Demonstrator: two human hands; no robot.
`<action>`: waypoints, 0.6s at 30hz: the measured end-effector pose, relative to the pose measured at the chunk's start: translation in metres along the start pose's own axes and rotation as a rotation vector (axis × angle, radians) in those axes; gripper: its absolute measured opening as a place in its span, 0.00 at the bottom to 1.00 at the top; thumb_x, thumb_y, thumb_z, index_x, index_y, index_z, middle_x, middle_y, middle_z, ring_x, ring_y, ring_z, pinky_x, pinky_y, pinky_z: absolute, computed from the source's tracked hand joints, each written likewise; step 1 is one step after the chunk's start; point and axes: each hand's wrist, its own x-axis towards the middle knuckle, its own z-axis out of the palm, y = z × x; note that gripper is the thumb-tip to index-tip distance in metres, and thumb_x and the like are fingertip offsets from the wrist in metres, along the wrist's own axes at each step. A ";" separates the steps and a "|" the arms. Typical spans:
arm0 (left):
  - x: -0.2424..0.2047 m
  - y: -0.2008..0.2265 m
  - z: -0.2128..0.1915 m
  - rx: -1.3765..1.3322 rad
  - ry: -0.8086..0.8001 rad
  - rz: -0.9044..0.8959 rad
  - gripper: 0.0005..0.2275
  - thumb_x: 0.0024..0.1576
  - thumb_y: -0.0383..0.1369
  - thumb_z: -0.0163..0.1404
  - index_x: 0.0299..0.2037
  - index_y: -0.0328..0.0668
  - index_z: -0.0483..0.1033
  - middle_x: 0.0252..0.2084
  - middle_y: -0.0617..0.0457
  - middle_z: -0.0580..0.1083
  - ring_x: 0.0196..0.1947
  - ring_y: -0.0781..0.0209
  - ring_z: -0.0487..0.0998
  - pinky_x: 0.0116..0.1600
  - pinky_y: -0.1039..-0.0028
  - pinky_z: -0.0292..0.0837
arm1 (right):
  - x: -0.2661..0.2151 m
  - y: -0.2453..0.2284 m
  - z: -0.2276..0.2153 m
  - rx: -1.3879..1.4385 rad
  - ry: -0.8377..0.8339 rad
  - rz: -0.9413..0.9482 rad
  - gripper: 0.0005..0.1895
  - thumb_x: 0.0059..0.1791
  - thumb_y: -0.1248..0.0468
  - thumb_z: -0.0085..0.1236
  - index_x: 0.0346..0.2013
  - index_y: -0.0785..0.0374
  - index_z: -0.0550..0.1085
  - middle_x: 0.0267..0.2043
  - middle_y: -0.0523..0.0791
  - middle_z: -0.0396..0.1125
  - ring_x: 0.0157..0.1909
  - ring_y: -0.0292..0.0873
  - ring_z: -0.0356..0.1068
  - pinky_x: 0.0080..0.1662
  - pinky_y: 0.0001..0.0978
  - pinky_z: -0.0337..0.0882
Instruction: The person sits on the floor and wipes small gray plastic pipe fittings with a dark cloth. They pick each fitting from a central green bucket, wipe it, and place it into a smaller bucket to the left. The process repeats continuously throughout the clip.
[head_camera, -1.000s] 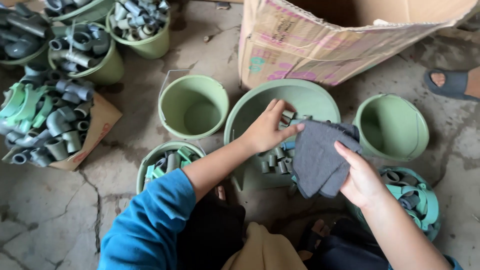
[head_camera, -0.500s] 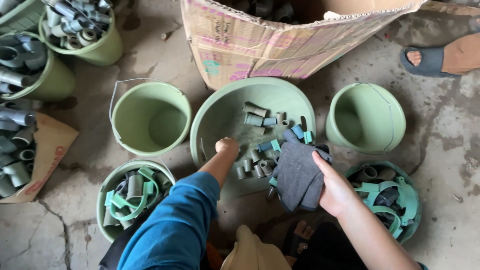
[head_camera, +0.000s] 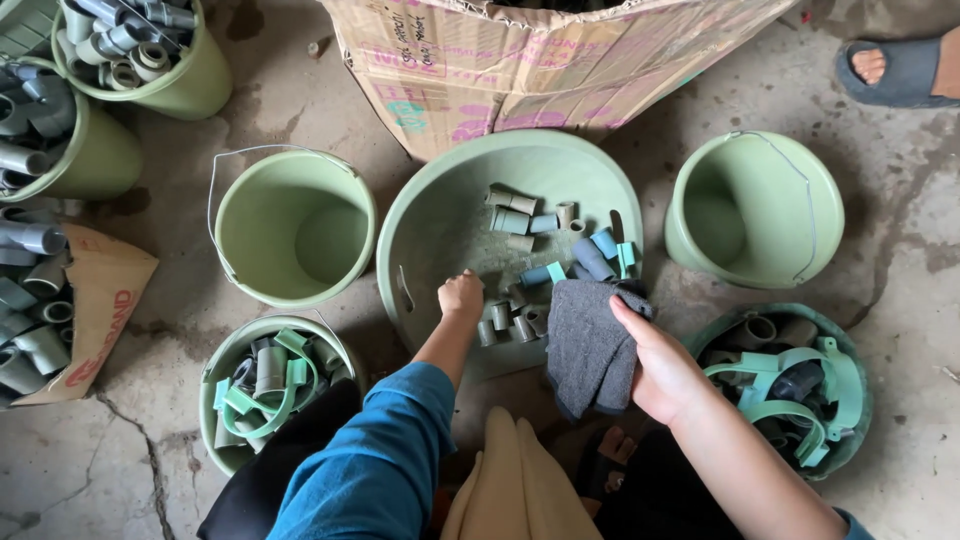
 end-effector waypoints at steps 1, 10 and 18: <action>0.008 -0.003 0.004 -0.001 0.003 0.000 0.12 0.66 0.30 0.36 0.50 0.40 0.75 0.41 0.49 0.80 0.46 0.49 0.83 0.48 0.59 0.80 | 0.001 -0.001 -0.001 -0.001 -0.001 -0.003 0.32 0.49 0.50 0.56 0.63 0.65 0.67 0.61 0.59 0.68 0.62 0.59 0.68 0.60 0.60 0.66; -0.011 -0.008 -0.138 0.006 -0.076 0.349 0.06 0.55 0.32 0.55 0.38 0.41 0.82 0.31 0.49 0.81 0.34 0.57 0.85 0.39 0.69 0.79 | -0.033 -0.004 0.011 -0.026 -0.002 -0.117 0.39 0.50 0.45 0.50 0.70 0.63 0.61 0.69 0.57 0.61 0.71 0.58 0.59 0.66 0.56 0.61; -0.144 -0.019 -0.284 -0.465 0.227 0.836 0.17 0.49 0.36 0.64 0.45 0.42 0.73 0.38 0.46 0.75 0.39 0.40 0.82 0.44 0.56 0.81 | -0.036 0.019 0.006 -0.096 -0.098 -0.276 0.44 0.49 0.38 0.49 0.74 0.54 0.55 0.75 0.54 0.53 0.75 0.55 0.53 0.70 0.53 0.57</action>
